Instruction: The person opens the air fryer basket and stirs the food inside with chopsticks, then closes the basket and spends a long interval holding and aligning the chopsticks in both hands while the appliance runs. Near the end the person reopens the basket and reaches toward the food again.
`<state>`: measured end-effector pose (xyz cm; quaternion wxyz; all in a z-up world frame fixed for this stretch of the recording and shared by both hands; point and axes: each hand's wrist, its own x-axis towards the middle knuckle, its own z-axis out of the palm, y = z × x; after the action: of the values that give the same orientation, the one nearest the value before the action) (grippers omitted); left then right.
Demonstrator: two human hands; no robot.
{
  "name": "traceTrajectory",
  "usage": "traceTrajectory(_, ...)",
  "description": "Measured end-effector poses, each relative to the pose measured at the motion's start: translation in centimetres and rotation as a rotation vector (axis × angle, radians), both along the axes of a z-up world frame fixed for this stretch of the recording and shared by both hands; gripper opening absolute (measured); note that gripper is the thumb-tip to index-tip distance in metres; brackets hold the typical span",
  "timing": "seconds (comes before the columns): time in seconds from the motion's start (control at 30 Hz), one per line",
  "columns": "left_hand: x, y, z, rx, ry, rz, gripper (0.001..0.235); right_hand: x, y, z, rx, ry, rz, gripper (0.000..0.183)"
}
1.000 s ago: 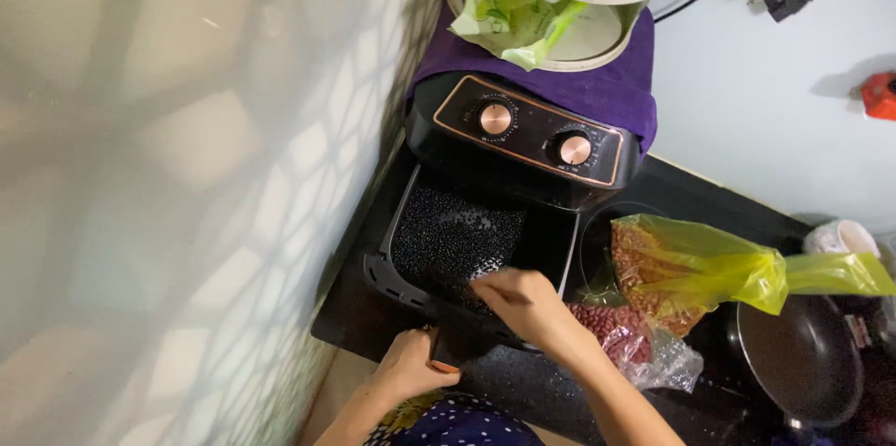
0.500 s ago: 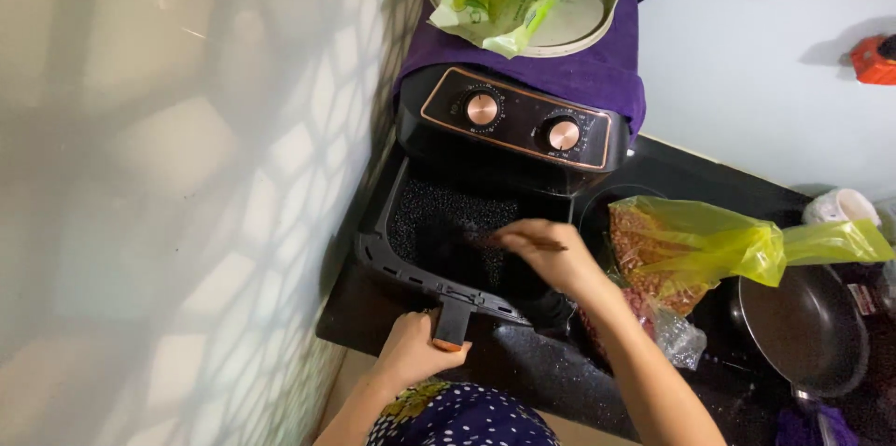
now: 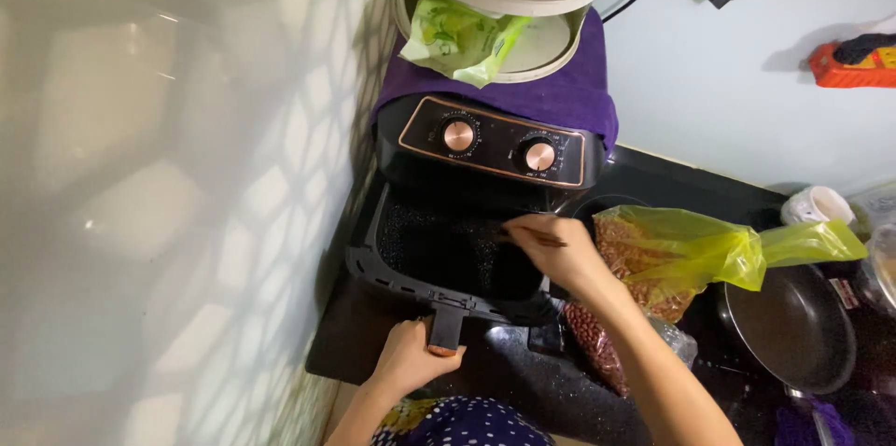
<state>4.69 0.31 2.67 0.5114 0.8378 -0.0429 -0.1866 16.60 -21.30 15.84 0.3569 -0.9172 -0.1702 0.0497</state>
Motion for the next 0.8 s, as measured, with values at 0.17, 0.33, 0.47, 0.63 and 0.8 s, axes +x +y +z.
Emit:
traceTrajectory(0.17,1.4,-0.5,-1.6,-0.001,-0.038,-0.055,0.038,-0.4,-3.7,-2.7,-0.310,-0.144,-0.052,0.026)
traceTrajectory(0.33,3.3,0.1,0.5,-0.024,-0.032,-0.022,0.032,-1.9,-0.6,3.4,-0.286,0.072,-0.025,0.028)
traceTrajectory(0.47,3.3,0.2,0.6,-0.045,-0.041,-0.017,0.031,-1.4,-1.1,1.5,-0.215,0.273,-0.117,0.028)
traceTrajectory(0.63,3.4,0.3,-0.8,-0.013,-0.055,-0.046,0.035,-0.6,-2.4,-0.6,-0.150,0.169,-0.192,0.023)
traceTrajectory(0.8,3.7,0.2,-0.1,0.012,-0.004,-0.053,0.031,-0.3,-1.4,-1.1,-0.180,-0.028,-0.240,0.022)
